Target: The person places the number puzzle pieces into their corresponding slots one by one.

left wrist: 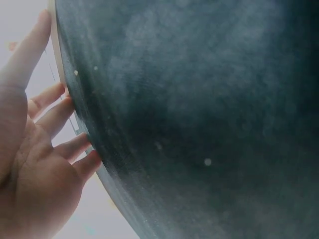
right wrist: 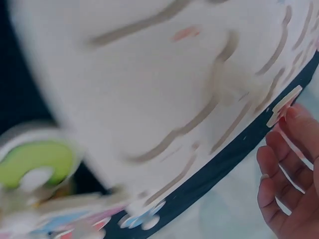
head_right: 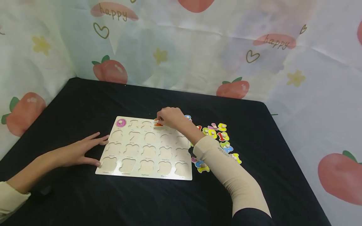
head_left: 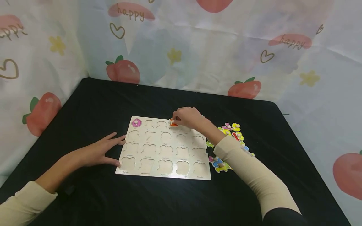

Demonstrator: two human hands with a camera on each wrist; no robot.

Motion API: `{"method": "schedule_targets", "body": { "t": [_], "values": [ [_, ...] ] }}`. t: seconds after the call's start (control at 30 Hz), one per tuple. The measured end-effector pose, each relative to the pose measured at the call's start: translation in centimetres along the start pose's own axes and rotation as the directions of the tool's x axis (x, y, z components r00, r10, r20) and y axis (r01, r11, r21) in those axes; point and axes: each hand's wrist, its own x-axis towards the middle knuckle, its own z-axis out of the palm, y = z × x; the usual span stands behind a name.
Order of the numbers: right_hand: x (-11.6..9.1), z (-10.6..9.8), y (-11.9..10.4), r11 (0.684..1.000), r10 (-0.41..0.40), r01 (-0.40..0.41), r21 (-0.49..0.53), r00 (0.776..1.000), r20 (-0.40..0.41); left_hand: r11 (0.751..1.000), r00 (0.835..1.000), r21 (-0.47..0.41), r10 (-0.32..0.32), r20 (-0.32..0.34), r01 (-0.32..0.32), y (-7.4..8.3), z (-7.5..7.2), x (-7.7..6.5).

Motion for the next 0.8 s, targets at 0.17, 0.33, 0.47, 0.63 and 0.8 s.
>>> {"method": "schedule_targets", "body": {
  "t": [0.17,0.33,0.47,0.63,0.8],
  "values": [
    [1.1,0.0,-1.1,1.0,-0.025,0.026,-0.006,0.999,0.021,1.0,1.0,-0.002,-0.027,0.012,0.027,-0.1,0.1,0.1],
    [1.7,-0.1,-1.9,1.0,-0.022,0.022,0.0,0.999,0.038,0.999,0.999,-0.003,-0.044,0.017,0.044,-0.1,0.1,0.1],
    [2.1,-0.2,-2.5,1.0,-0.026,0.026,-0.006,0.999,0.041,0.998,0.998,0.01,-0.058,0.019,0.057,0.0,0.0,0.0],
    [2.9,-0.1,-3.4,0.999,-0.035,0.036,-0.013,0.999,0.038,0.999,0.998,0.008,-0.054,0.014,0.054,-0.1,0.1,0.1],
    [3.4,0.1,-4.1,0.998,-0.041,0.043,-0.036,0.998,0.05,1.0,1.0,0.005,-0.029,0.004,0.029,-0.2,0.2,0.2]
  ]
}}
